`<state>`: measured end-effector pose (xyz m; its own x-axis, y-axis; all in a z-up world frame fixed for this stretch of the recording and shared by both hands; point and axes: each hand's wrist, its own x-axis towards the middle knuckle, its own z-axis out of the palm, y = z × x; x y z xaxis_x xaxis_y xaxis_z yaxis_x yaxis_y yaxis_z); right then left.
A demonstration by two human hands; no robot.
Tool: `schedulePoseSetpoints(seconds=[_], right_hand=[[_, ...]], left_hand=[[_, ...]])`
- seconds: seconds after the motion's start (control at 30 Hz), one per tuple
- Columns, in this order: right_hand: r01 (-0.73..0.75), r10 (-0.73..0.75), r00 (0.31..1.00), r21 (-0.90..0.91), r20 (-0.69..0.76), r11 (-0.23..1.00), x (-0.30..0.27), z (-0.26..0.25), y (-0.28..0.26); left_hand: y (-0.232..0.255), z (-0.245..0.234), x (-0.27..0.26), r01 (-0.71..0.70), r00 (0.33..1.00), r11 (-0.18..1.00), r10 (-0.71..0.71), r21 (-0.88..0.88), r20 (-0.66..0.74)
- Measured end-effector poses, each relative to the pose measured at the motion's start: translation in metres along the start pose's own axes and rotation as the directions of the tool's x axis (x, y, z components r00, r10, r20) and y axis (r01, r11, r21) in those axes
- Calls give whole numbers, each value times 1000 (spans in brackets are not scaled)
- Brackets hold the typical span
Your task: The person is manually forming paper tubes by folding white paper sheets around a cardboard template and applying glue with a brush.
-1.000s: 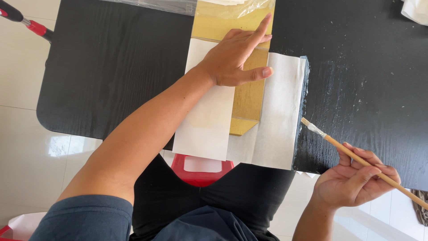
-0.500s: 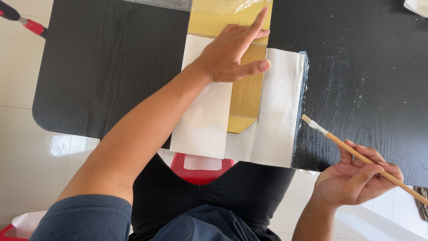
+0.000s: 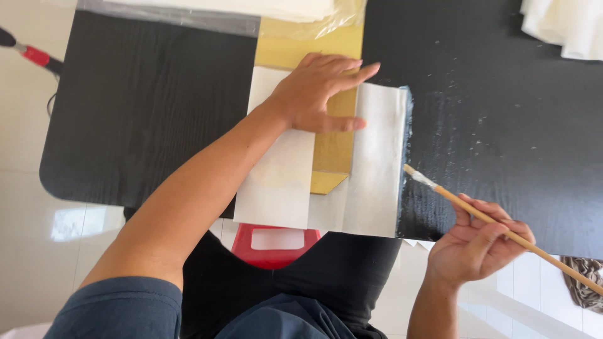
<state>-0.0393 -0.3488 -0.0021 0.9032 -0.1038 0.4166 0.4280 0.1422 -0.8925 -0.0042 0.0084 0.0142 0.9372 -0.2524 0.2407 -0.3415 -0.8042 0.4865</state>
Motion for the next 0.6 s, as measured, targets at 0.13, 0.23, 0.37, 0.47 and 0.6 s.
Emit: schedulePoseSetpoints(seconds=[0.13, 0.23, 0.37, 0.47, 0.6], right_hand=[[65, -65, 996, 5, 67, 998, 6, 4, -7], [211, -202, 961, -28, 191, 977, 14, 10, -12], [352, -273, 888, -165, 371, 921, 20, 22, -23], [376, -252, 858, -214, 447, 901, 19, 23, -32], [382, -179, 811, -272, 558, 883, 12, 20, -42]], left_hand=[[7, -6, 1, -11, 998, 1000, 9, 30, 68], [10, -5, 2, -16, 989, 998, 7, 61, 145], [12, -4, 3, 63, 981, 978, -98, 200, 167], [11, -6, 4, 65, 977, 976, -105, 207, 186], [8, -4, 2, 59, 980, 976, -96, 210, 172]])
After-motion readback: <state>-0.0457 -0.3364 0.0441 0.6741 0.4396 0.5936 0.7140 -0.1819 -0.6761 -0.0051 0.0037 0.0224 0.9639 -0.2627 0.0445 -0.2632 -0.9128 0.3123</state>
